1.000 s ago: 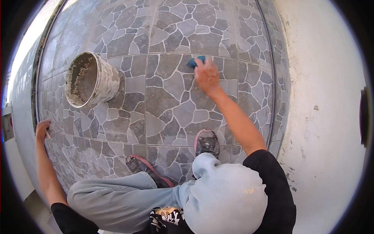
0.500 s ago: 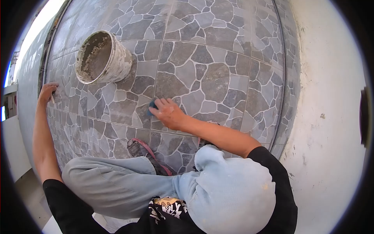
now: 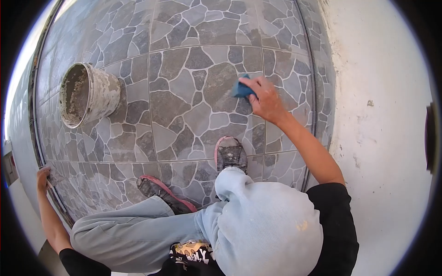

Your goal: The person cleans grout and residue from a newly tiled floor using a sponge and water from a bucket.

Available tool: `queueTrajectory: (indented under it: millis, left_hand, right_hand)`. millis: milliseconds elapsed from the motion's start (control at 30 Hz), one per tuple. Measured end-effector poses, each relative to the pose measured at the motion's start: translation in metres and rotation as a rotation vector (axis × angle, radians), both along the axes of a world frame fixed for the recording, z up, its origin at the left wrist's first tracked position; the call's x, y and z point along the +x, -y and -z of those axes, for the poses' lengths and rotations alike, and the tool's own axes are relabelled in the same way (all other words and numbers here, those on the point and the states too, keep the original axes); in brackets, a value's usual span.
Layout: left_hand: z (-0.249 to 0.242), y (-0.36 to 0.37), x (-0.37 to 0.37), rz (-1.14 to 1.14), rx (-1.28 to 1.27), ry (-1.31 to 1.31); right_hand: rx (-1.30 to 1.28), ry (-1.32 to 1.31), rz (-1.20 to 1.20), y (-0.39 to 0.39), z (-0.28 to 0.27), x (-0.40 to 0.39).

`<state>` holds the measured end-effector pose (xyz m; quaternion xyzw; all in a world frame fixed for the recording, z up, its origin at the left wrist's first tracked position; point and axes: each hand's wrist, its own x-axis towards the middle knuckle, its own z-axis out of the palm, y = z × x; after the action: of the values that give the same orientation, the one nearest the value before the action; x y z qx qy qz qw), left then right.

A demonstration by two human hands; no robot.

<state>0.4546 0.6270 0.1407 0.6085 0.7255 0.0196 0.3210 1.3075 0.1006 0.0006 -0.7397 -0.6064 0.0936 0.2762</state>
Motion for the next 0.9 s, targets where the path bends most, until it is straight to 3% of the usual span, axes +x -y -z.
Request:
queueTrajectory:
  millis: [33, 67, 133, 233, 300, 333, 467, 533, 600, 667, 733, 800, 867, 900]
  left_hand:
    - [-0.004, -0.002, 0.004, 0.035, 0.009, -0.033]
    - [-0.008, -0.005, 0.01, 0.071, 0.018, -0.066]
    - [-0.019, -0.005, 0.044, 0.109, -0.029, -0.144]
    - [-0.016, -0.025, 0.072, 0.182, -0.072, -0.218]
    - [-0.016, -0.028, 0.087, 0.209, -0.06, -0.227]
    - [-0.02, -0.024, 0.106, 0.229, -0.037, -0.234]
    - [-0.004, -0.051, 0.117, 0.325, 0.015, -0.242]
    - [-0.005, -0.057, 0.141, 0.342, -0.033, -0.261]
    - [0.012, -0.079, 0.136, 0.377, -0.017, -0.21]
    - [0.018, -0.09, 0.14, 0.409, -0.011, -0.171]
    - [0.01, -0.082, 0.137, 0.365, 0.026, -0.107]
    - [0.004, -0.066, 0.119, 0.312, 0.02, -0.114]
    - [-0.005, -0.059, 0.092, 0.268, -0.056, -0.115]
    - [-0.007, -0.059, 0.067, 0.257, -0.134, -0.101]
  right_hand:
    - [-0.101, -0.023, -0.243, 0.017, 0.008, -0.015]
    - [-0.099, -0.024, -0.237, 0.017, 0.016, -0.012]
    - [-0.15, -0.022, -0.481, 0.018, 0.032, -0.002]
    - [0.023, 0.294, 0.359, -0.053, 0.056, 0.093]
    - [-0.058, 0.388, 0.846, -0.082, 0.068, 0.113]
    - [-0.05, 0.379, 0.839, -0.084, 0.067, 0.092]
    - [-0.042, 0.11, 0.217, -0.056, 0.046, -0.1]
    - [-0.113, 0.018, -0.328, -0.021, 0.038, -0.194]
    - [-0.112, -0.105, -0.791, -0.007, 0.049, -0.223]
    - [-0.065, -0.14, -0.586, -0.02, 0.047, -0.163]
    - [-0.051, -0.089, -0.013, -0.031, 0.033, -0.062]
    - [-0.013, 0.259, 0.443, -0.012, 0.036, 0.032]
    - [-0.036, 0.34, 0.502, 0.034, 0.012, 0.058]
    - [-0.068, 0.255, 0.367, 0.06, 0.001, 0.048]
